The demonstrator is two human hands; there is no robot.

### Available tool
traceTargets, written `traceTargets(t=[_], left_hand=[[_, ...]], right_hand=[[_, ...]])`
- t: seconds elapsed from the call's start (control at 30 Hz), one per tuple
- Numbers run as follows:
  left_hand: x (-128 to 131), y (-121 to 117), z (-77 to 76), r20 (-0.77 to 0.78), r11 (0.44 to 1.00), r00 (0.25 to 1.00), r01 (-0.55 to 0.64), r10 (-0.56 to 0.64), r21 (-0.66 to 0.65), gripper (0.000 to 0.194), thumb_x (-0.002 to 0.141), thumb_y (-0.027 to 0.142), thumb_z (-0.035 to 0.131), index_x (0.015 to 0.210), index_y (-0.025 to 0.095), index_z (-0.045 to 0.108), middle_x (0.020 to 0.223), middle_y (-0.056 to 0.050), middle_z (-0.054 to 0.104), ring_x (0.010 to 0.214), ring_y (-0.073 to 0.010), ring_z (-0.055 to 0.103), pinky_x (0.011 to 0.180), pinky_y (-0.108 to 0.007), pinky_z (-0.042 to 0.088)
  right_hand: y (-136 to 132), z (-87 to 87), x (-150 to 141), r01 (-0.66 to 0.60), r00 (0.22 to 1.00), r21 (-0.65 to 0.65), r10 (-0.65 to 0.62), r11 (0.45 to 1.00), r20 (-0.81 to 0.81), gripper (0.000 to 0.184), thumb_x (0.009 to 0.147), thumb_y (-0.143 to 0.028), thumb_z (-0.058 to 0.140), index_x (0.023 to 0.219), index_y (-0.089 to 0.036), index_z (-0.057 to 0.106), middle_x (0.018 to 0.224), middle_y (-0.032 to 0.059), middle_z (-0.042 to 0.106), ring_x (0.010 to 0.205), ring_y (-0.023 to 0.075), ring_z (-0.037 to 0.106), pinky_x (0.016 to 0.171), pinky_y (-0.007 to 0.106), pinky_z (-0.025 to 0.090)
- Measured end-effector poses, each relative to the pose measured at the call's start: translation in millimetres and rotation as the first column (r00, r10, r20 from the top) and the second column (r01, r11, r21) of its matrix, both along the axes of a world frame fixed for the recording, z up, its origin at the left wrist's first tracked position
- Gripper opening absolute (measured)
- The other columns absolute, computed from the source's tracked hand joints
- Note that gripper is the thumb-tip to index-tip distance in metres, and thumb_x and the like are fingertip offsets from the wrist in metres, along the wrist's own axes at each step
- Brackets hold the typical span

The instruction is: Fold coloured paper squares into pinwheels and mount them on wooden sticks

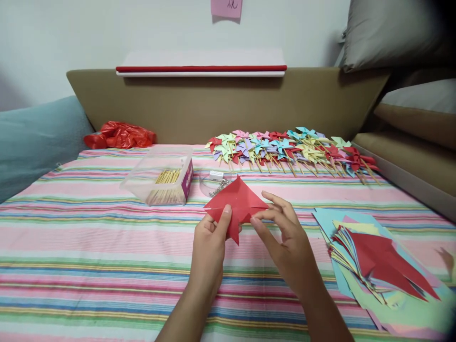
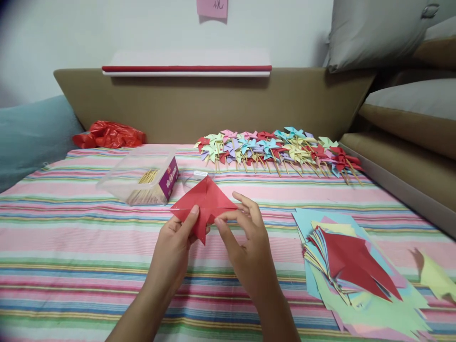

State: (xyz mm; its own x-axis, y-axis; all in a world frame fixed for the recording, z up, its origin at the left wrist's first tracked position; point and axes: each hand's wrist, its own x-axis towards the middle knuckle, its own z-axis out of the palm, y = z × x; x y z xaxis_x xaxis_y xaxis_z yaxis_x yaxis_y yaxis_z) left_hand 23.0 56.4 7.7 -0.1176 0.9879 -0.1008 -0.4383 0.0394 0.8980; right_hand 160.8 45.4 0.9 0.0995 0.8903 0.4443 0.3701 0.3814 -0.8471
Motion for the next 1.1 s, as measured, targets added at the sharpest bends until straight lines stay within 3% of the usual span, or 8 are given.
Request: traceTargets(t=[0.17, 0.37, 0.53, 0.7, 0.93, 1.1], left_hand=[[1.7, -3.3, -0.4, -0.096, 0.997, 0.994, 0.057, -0.051, 0.06, 0.026, 0.087, 0.04, 0.072, 0.097, 0.016, 0.073, 0.08, -0.002, 0.073, 0.072, -0.0113, 0.062, 0.068, -0.021, 0.051], [1.9, -6.8, 3.1, -0.103, 0.987, 0.988, 0.125, -0.115, 0.098, 0.025, 0.087, 0.035, 0.074, 0.105, 0.019, 0.073, 0.092, -0.003, 0.076, 0.084, -0.0134, 0.066, 0.078, -0.023, 0.054], [2.3, -6.1, 1.6, -0.141, 0.985, 0.983, 0.134, -0.119, 0.107, 0.022, 0.088, 0.035, 0.073, 0.104, 0.02, 0.073, 0.092, -0.002, 0.077, 0.082, -0.0123, 0.065, 0.078, -0.021, 0.054], [3.7, -6.4, 3.1, -0.172, 0.985, 0.979, 0.134, -0.114, 0.11, 0.023, 0.088, 0.035, 0.072, 0.105, 0.019, 0.073, 0.095, -0.003, 0.077, 0.082, -0.013, 0.065, 0.078, -0.022, 0.054], [4.2, -7.4, 3.7, -0.187, 0.99, 0.978, 0.109, -0.091, 0.089, 0.022, 0.084, 0.035, 0.076, 0.098, 0.017, 0.073, 0.09, -0.004, 0.078, 0.078, -0.0149, 0.067, 0.075, -0.024, 0.054], [3.9, -7.9, 1.5, -0.183, 0.988, 0.979, 0.114, -0.094, 0.102, 0.022, 0.085, 0.034, 0.075, 0.1, 0.018, 0.074, 0.099, -0.005, 0.079, 0.089, -0.0164, 0.069, 0.081, -0.025, 0.056]], right_hand=[[4.1, -3.0, -2.2, 0.042, 0.993, -0.059, -0.048, 0.997, -0.107, 0.017, 0.09, -0.041, 0.065, 0.085, -0.026, 0.072, 0.133, 0.0099, 0.056, 0.133, 0.029, 0.05, 0.108, 0.05, 0.042], [5.7, -6.3, -3.7, 0.085, 0.983, -0.067, -0.095, 0.994, -0.154, 0.016, 0.088, -0.041, 0.068, 0.086, -0.026, 0.074, 0.129, 0.0096, 0.057, 0.127, 0.0287, 0.055, 0.099, 0.045, 0.049], [5.2, -3.5, -6.5, 0.107, 0.979, -0.065, -0.116, 0.992, -0.165, 0.015, 0.088, -0.039, 0.068, 0.086, -0.025, 0.074, 0.127, 0.0097, 0.058, 0.126, 0.029, 0.055, 0.095, 0.045, 0.051], [4.7, -2.1, -6.6, 0.108, 0.981, -0.045, -0.114, 0.993, -0.155, 0.014, 0.089, -0.037, 0.068, 0.086, -0.025, 0.073, 0.125, 0.0108, 0.06, 0.128, 0.0291, 0.053, 0.1, 0.046, 0.048], [1.6, 1.7, -8.4, 0.117, 0.982, -0.042, -0.122, 0.992, -0.143, 0.016, 0.089, -0.039, 0.067, 0.086, -0.025, 0.074, 0.125, 0.0111, 0.059, 0.126, 0.0285, 0.054, 0.089, 0.038, 0.055], [0.8, 3.6, -9.9, 0.113, 0.983, -0.037, -0.117, 0.993, -0.145, 0.015, 0.089, -0.038, 0.068, 0.085, -0.025, 0.074, 0.125, 0.0104, 0.058, 0.124, 0.0271, 0.056, 0.088, 0.036, 0.055]])
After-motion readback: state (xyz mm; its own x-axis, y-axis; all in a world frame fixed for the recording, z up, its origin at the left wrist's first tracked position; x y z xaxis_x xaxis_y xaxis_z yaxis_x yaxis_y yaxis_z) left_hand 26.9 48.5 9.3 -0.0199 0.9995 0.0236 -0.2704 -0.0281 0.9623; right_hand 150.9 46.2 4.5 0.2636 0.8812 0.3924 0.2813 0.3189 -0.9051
